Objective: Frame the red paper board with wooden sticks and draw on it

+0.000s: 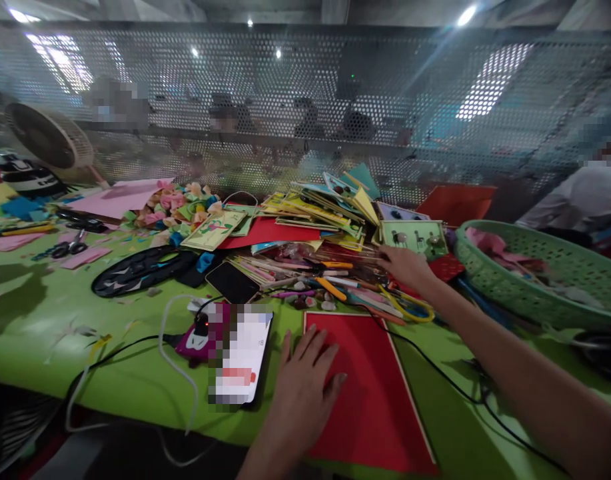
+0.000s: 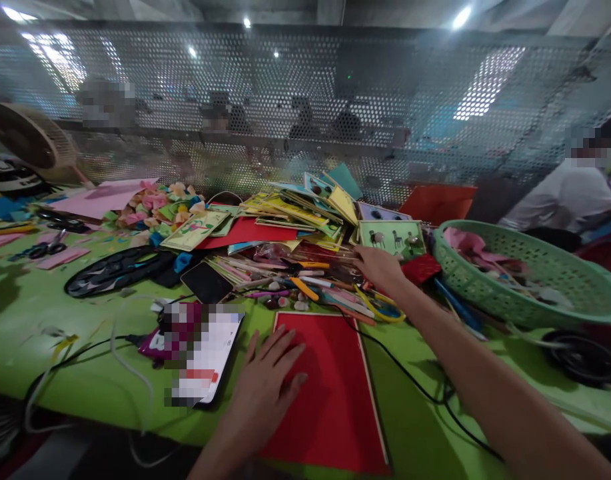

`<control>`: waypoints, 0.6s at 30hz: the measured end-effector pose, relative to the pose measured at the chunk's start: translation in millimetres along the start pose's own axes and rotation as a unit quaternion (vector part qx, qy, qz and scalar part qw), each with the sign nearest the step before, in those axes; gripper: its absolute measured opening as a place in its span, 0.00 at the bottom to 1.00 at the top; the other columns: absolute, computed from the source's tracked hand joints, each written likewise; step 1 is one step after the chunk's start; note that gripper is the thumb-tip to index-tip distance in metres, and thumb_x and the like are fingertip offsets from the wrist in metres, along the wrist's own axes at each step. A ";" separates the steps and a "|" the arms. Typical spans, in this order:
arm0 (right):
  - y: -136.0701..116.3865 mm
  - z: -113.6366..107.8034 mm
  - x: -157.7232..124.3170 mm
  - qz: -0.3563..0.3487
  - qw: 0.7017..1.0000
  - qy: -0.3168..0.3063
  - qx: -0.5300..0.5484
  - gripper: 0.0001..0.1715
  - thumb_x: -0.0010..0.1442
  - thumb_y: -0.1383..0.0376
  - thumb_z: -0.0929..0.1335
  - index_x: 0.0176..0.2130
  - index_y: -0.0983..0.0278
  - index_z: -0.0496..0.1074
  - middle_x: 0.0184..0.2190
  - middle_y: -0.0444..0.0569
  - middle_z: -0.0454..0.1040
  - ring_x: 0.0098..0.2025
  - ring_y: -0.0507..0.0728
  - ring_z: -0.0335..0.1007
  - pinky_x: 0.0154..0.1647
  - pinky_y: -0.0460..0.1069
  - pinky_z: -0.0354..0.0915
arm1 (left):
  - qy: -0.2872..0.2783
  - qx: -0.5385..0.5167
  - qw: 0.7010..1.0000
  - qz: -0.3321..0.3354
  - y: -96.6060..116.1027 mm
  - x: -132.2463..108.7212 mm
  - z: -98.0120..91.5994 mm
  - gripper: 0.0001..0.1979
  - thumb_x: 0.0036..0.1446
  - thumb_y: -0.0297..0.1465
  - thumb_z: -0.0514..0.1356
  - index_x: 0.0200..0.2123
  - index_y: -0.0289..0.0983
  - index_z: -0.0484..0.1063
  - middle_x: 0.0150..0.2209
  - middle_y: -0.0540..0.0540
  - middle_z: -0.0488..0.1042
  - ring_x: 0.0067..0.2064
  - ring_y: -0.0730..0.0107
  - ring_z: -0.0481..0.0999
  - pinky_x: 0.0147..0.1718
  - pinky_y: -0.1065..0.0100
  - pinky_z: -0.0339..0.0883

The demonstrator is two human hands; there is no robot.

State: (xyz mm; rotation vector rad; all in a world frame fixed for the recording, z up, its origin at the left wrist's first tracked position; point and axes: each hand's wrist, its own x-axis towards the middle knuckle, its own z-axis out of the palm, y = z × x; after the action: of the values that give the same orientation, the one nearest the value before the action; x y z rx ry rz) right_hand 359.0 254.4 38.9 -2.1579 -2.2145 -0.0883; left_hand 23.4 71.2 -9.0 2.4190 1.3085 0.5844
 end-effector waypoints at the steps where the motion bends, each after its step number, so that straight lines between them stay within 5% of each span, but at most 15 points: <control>1: 5.6 -2.4 0.2 -0.003 1.000 0.001 0.010 0.23 0.68 0.54 0.70 0.58 0.62 0.73 0.57 0.53 0.75 0.52 0.60 0.76 0.52 0.61 0.75 | -0.002 -0.002 1.000 -0.001 0.0 0.0 -0.1 0.19 0.72 0.40 0.58 0.63 0.46 0.73 0.69 0.46 0.70 0.72 0.49 0.66 0.71 0.31 0.52; 11: 54.7 -24.7 -11.1 -0.024 0.992 0.069 0.100 0.18 0.64 0.50 0.69 0.35 0.60 0.80 0.37 0.50 0.81 0.43 0.62 0.78 0.46 0.55 0.70 | 0.016 -0.009 1.000 0.001 -0.6 0.7 3.2 0.19 0.72 0.38 0.59 0.62 0.45 0.74 0.68 0.45 0.71 0.71 0.49 0.67 0.71 0.32 0.52; 18: 42.3 -39.7 -28.1 -0.003 0.978 0.101 0.180 0.20 0.69 0.50 0.69 0.46 0.64 0.76 0.42 0.46 0.80 0.41 0.55 0.77 0.45 0.56 0.75 | 0.074 -0.017 0.997 0.023 -2.3 -1.2 1.4 0.18 0.71 0.33 0.59 0.62 0.45 0.73 0.65 0.45 0.75 0.68 0.52 0.71 0.71 0.34 0.52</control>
State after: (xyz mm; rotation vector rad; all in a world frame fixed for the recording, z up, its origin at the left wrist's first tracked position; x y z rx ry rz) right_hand 401.8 224.5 76.7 -1.8610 -1.9478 0.0830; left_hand 21.9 71.3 -11.5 2.4227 1.2924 0.8065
